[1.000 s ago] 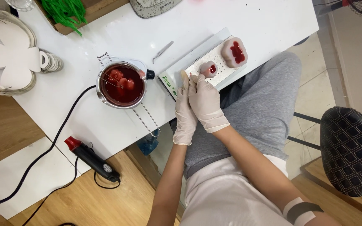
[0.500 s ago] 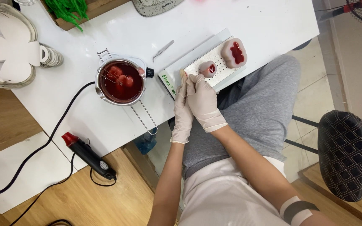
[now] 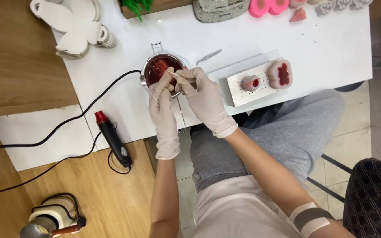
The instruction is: The recorder prepares wax decorations for candles by scooping melted red wax from a pot and applying details to wax objects.
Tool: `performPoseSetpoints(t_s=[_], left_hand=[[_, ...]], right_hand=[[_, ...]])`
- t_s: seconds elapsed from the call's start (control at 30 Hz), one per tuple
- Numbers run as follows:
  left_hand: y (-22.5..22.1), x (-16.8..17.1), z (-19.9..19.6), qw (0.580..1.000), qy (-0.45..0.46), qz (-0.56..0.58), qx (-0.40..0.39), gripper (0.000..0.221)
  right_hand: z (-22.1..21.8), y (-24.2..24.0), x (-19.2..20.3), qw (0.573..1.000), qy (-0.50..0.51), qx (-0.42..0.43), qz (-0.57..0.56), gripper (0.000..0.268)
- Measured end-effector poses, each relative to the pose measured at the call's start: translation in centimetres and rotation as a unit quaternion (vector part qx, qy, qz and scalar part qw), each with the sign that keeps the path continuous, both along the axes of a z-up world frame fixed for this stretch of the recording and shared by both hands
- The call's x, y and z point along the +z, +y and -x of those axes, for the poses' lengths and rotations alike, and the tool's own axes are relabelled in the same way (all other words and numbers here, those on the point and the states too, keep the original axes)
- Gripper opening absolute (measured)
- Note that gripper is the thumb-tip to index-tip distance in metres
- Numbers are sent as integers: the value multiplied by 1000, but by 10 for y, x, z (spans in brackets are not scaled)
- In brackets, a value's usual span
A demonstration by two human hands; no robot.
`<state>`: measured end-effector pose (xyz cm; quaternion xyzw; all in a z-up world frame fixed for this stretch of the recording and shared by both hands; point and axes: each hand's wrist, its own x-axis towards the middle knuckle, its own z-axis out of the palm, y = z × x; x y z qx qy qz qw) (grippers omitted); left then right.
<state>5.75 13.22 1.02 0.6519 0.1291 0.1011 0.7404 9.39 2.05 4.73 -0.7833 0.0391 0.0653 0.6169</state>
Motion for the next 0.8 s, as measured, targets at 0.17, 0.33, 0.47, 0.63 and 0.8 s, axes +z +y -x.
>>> performPoseSetpoints(t_s=[0.17, 0.33, 0.47, 0.63, 0.8], left_hand=[[34, -8, -26, 995, -14, -98, -18, 27], [36, 17, -37, 983, 39, -181, -17, 23], [41, 15, -41, 967, 7, -250, -40, 21], [44, 10, -46, 947, -20, -318, -41, 23], [49, 11, -44, 924, -32, -377, -54, 28]], right_hand=[[-14, 4, -19, 996, -65, 60, 11, 18], [-21, 0, -23, 987, -121, 87, 65, 19], [-28, -5, -20, 985, -106, 96, 99, 17], [-33, -10, -20, 982, -106, 102, 121, 18], [-36, -11, -17, 984, -48, 117, 127, 19]])
